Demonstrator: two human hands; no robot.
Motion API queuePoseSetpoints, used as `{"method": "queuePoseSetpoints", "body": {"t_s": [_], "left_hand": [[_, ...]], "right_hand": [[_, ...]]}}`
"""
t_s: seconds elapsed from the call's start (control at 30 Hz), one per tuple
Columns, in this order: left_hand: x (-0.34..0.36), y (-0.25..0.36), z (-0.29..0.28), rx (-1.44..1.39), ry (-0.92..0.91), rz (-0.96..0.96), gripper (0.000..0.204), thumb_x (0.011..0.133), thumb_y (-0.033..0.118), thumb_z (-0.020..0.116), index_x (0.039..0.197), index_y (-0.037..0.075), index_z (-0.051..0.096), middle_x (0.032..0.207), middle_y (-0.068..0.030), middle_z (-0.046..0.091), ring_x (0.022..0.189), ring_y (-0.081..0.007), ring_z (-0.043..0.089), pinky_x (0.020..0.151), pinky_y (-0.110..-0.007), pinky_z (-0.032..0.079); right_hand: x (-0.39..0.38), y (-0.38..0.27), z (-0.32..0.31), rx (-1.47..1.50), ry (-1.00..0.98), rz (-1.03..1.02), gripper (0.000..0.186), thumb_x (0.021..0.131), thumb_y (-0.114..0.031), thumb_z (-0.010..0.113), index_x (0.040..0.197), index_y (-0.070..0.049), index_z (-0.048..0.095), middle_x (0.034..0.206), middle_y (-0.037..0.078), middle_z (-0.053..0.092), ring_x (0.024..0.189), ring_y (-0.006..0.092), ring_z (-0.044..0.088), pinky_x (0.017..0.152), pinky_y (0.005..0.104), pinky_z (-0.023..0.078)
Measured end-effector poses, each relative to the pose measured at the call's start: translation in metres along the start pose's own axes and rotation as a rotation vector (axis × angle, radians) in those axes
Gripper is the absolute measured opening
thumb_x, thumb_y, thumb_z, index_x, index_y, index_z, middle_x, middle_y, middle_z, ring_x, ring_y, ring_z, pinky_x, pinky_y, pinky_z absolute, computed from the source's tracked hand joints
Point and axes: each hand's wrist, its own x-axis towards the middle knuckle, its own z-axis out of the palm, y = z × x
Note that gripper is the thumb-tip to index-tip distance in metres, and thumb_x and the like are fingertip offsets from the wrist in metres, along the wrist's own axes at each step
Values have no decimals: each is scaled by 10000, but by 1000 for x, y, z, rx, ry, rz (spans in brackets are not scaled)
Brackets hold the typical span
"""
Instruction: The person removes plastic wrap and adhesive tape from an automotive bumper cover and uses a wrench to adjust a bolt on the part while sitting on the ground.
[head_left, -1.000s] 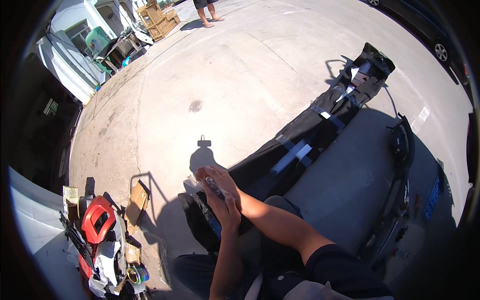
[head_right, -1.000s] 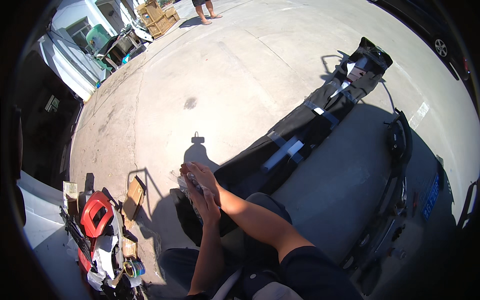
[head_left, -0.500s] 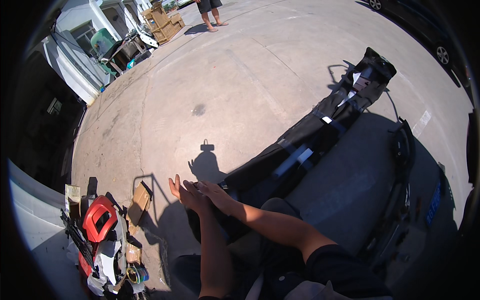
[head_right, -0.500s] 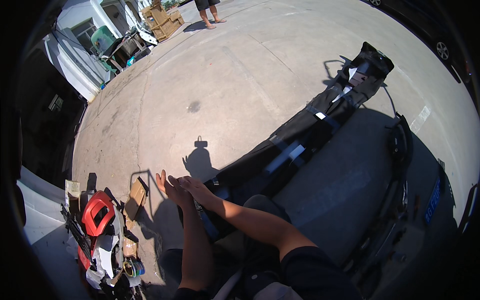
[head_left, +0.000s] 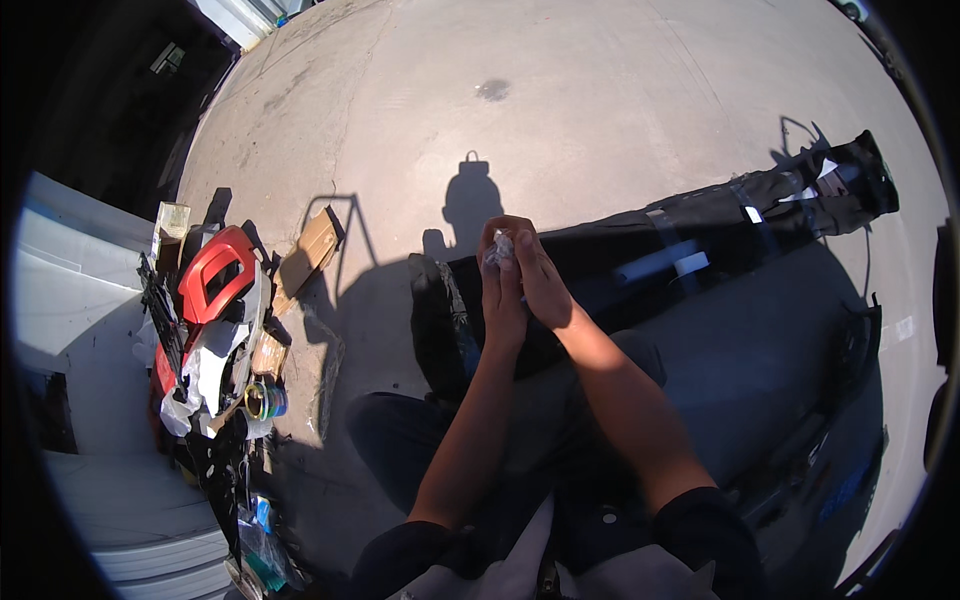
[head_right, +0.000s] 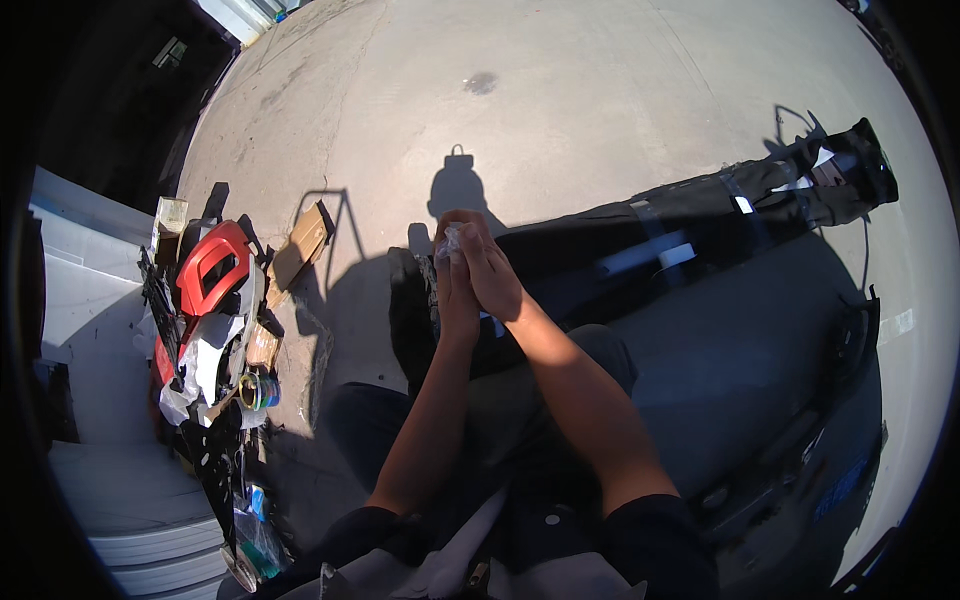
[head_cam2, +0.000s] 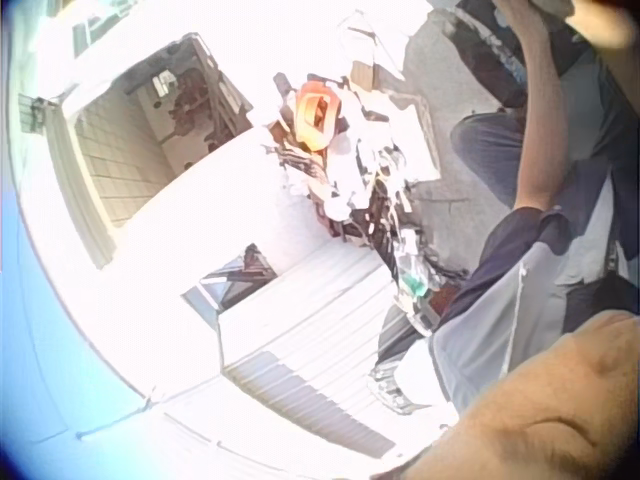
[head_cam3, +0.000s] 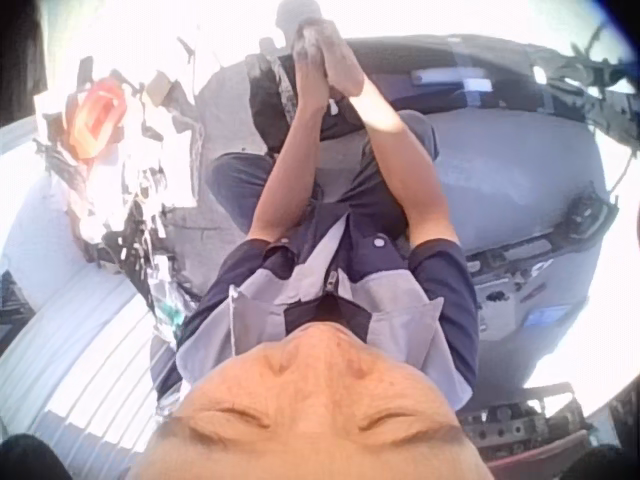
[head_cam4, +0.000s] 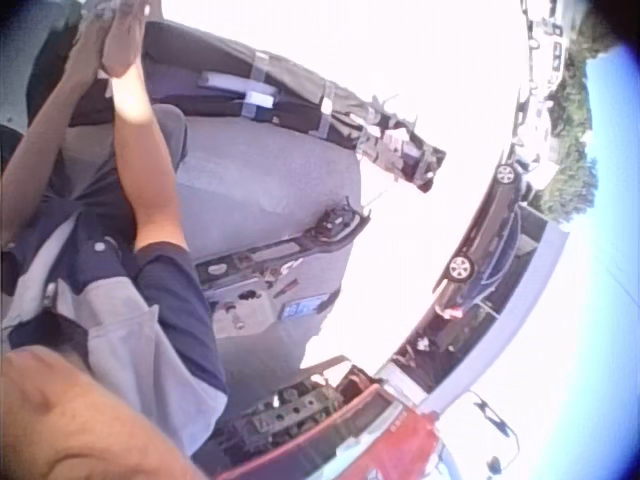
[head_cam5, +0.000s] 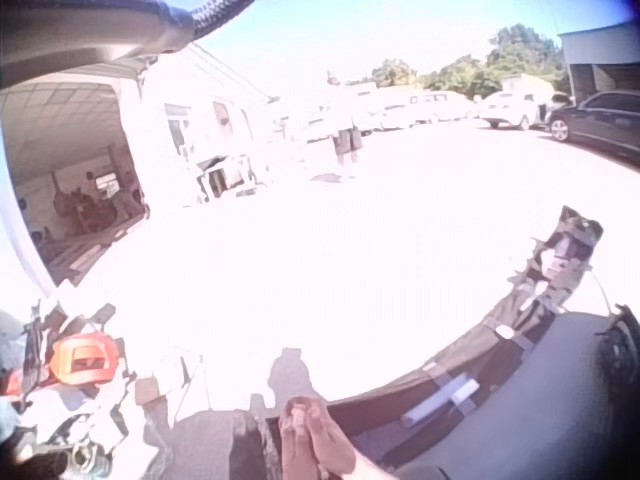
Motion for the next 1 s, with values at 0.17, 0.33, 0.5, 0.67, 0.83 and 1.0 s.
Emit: {"method": "queuePoseSetpoints", "body": {"t_s": [0.17, 0.33, 0.5, 0.67, 0.83, 1.0], "left_hand": [[13, 0, -40, 437, 13, 38, 495, 1038, 236, 495, 1472, 45, 352, 1301, -189, 563, 1115, -273, 620, 923, -353, 507], [94, 10, -171, 1343, 42, 250, 719, 801, 166, 772, 1432, 109, 432, 1487, -142, 397, 1308, -341, 470, 1006, -513, 446], [160, -33, -283, 1934, 95, -195, 736, 848, 384, 724, 1468, 145, 407, 1573, -104, 296, 1450, -339, 275, 1149, -587, 249], [187, -131, -254, 1455, -445, -525, 517, 907, 424, 636, 1328, 131, 574, 1294, -100, 633, 1178, -288, 610, 978, -402, 486], [192, -190, -205, 1872, -926, -723, 502, 824, 474, 729, 1193, 137, 686, 1212, -76, 690, 1132, -252, 649, 922, -394, 518], [197, -215, -204, 1956, -1150, -707, 326, 803, 327, 760, 1062, 129, 750, 1124, -96, 721, 1083, -261, 673, 878, -383, 537]], "right_hand": [[5, 22, -1, -227, -99, 116, 662, 1056, -508, 306, 1491, -12, 369, 1484, 226, 414, 1426, 317, 343, 1175, 392, 252], [5, 3, 3, -540, 145, 27, 555, 1053, -443, 407, 1269, 31, 600, 1323, 198, 551, 1236, 263, 531, 1038, 346, 406], [12, -23, -2, -307, 310, 64, 478, 1064, -394, 391, 1149, -8, 660, 1111, 102, 666, 1031, 172, 599, 915, 312, 434], [15, -13, -19, 54, 462, 37, 460, 1063, -403, 397, 1114, -30, 662, 1021, 91, 683, 954, 158, 613, 835, 299, 446], [14, -8, -22, -187, 236, 245, 336, 1053, -336, 473, 1048, -24, 596, 873, 48, 610, 829, 135, 588, 750, 278, 463], [7, 10, -7, -1068, -523, 231, 344, 901, -304, 682, 1098, -32, 603, 897, 91, 620, 826, 246, 636, 740, 348, 503]]}}
